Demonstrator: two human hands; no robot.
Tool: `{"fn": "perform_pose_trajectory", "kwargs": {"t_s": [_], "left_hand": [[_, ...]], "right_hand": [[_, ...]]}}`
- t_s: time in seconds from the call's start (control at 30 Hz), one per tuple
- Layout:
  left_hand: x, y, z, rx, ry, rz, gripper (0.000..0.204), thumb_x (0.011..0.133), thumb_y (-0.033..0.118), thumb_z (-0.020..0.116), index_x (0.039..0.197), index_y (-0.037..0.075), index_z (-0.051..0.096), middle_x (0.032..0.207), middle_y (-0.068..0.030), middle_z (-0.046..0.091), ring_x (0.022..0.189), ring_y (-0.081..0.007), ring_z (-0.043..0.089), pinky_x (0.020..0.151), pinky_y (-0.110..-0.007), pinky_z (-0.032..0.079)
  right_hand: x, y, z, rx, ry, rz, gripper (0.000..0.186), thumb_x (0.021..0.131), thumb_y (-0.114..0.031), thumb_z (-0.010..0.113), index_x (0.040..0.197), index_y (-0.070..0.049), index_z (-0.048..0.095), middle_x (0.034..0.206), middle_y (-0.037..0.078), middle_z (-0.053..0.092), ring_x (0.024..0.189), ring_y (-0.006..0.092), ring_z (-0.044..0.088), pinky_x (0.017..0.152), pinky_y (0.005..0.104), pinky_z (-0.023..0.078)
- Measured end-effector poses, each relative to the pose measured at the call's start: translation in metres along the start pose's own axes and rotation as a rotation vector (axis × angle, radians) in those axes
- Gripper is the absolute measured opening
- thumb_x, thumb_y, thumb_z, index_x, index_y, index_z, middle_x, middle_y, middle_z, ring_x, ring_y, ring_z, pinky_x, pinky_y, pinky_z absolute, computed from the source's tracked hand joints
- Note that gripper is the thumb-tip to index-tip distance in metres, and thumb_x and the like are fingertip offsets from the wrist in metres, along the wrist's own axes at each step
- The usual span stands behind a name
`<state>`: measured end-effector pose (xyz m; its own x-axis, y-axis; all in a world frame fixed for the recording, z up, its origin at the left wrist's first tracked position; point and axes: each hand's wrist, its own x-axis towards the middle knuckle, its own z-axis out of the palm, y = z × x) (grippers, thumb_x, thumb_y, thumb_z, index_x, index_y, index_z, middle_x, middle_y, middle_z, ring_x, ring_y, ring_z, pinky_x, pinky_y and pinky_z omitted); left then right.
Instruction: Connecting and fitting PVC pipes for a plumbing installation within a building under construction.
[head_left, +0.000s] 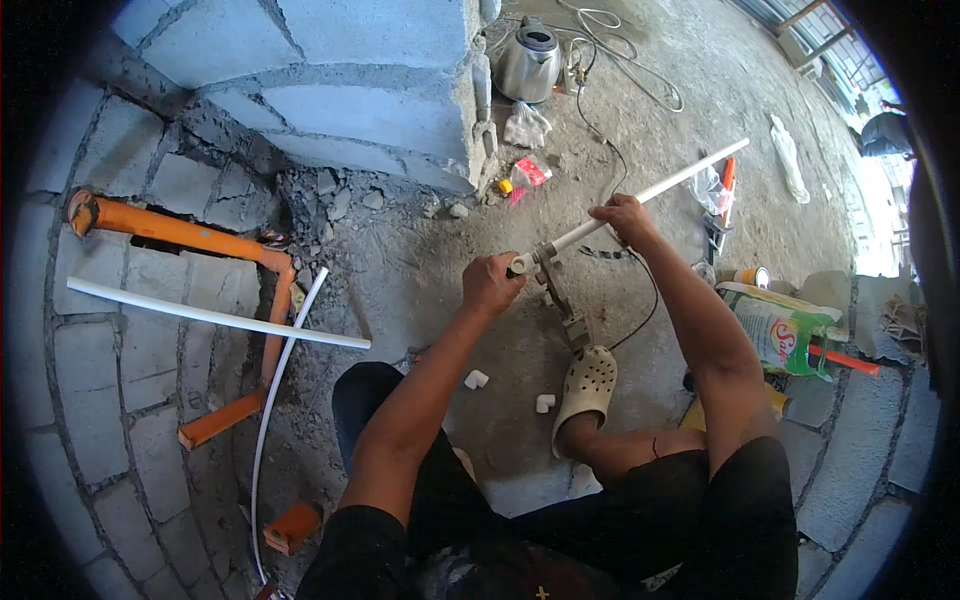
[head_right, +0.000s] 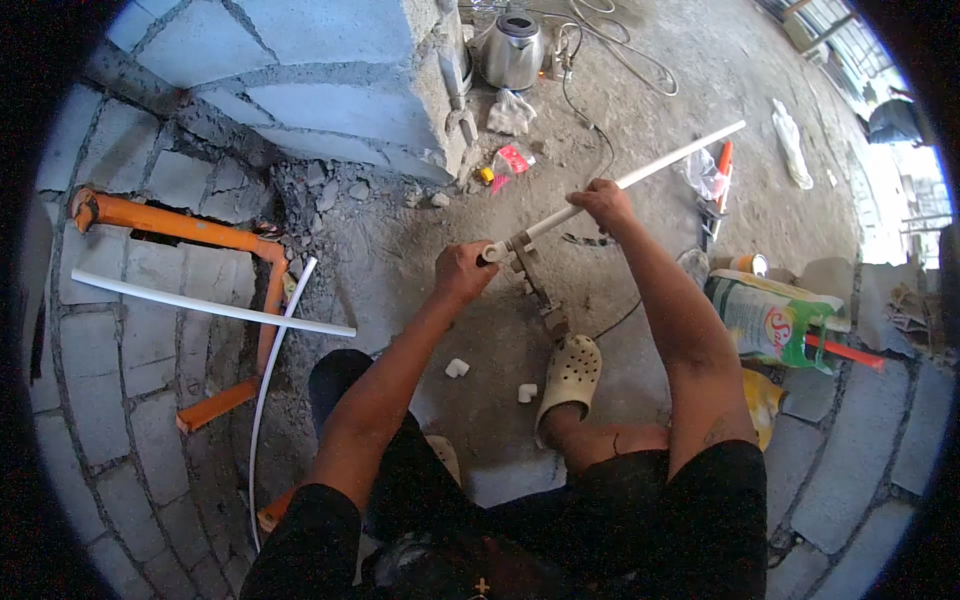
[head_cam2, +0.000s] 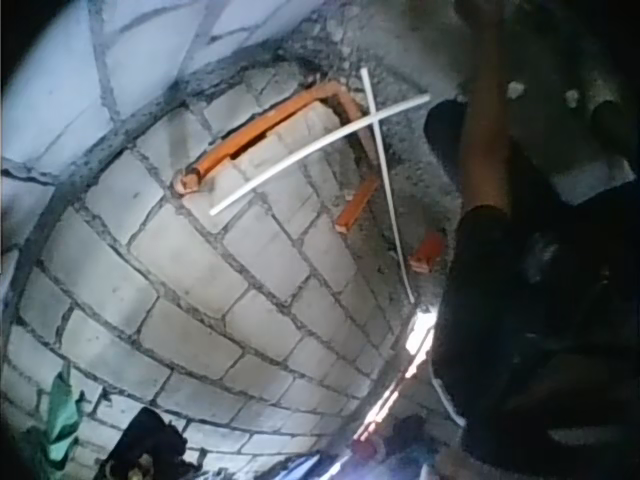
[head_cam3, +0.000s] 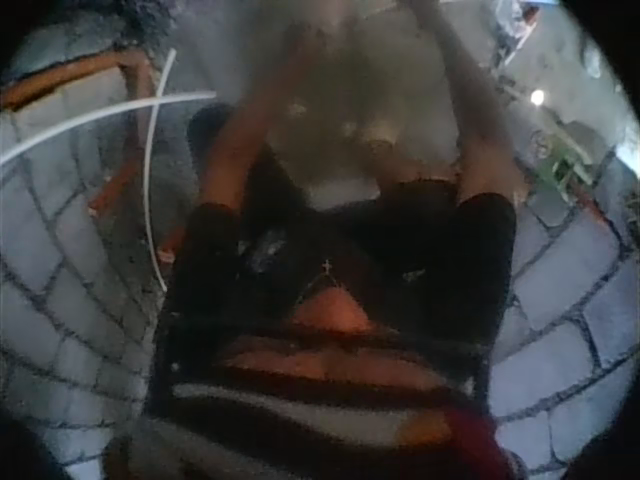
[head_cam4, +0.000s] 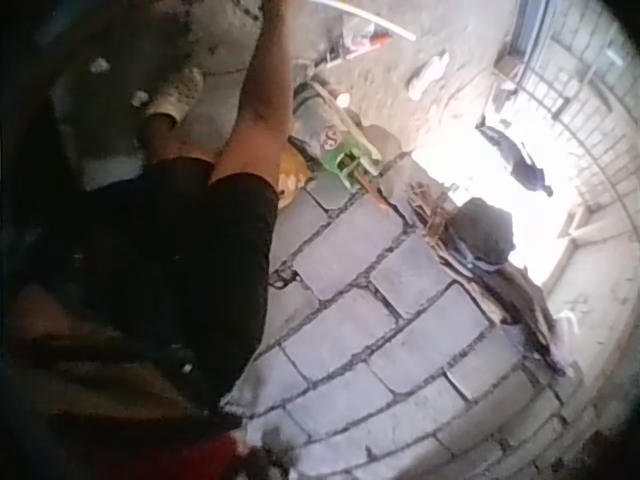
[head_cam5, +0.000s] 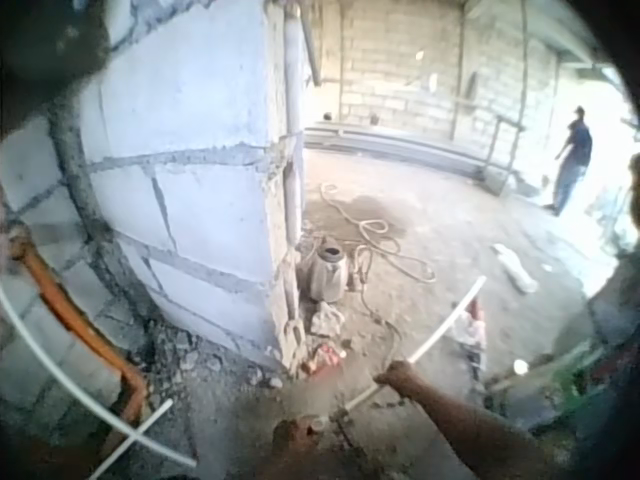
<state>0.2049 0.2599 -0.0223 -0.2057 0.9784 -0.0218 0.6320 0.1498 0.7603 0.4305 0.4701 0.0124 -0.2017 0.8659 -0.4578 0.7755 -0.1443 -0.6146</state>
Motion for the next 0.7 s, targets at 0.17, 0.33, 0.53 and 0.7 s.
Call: {"fn": "perform_pose_trajectory", "kwargs": {"t_s": [0.17,0.33,0.53,0.7], "left_hand": [[0.0004,0.0020,-0.0006,0.016,-0.022,-0.019,0.025,0.073,0.031,0.073,0.089,0.012,0.069,0.075,-0.0152,0.066,0.075,-0.0376,0.065,0.067,-0.048,0.051],[0.0013,0.0021,-0.0012,0.019,-0.040,-0.039,0.027,0.072,0.032,0.074,0.092,0.013,0.070,0.076,-0.0154,0.066,0.077,-0.0374,0.066,0.068,-0.047,0.051],[0.0025,-0.0021,0.0008,0.040,-0.034,-0.029,0.027,0.072,0.032,0.074,0.091,0.013,0.070,0.076,-0.0153,0.067,0.077,-0.0372,0.066,0.068,-0.048,0.051],[0.0097,0.0039,-0.0005,0.059,-0.094,-0.085,0.021,0.071,0.029,0.073,0.085,0.013,0.072,0.079,-0.0149,0.069,0.078,-0.0362,0.067,0.070,-0.047,0.053]], "right_hand": [[-0.0011,-0.0002,-0.0017,0.004,-0.001,0.002,0.040,0.077,-0.039,0.077,0.085,-0.002,0.064,0.063,0.008,0.059,0.046,0.0193,0.056,0.040,0.0351,0.045],[-0.0044,-0.0019,-0.0025,0.033,-0.009,-0.005,0.039,0.077,-0.037,0.078,0.084,-0.001,0.063,0.063,0.008,0.058,0.045,0.0187,0.056,0.039,0.0358,0.044],[-0.0027,0.0020,0.0004,0.365,-0.137,0.063,0.029,0.081,-0.023,0.076,0.077,-0.004,0.055,0.058,0.004,0.046,0.042,0.0164,0.046,0.036,0.0329,0.036],[-0.0017,0.0058,0.0014,0.540,-0.186,0.116,0.026,0.085,-0.016,0.074,0.088,-0.005,0.050,0.062,0.004,0.044,0.044,0.0138,0.042,0.036,0.0303,0.032]]}}
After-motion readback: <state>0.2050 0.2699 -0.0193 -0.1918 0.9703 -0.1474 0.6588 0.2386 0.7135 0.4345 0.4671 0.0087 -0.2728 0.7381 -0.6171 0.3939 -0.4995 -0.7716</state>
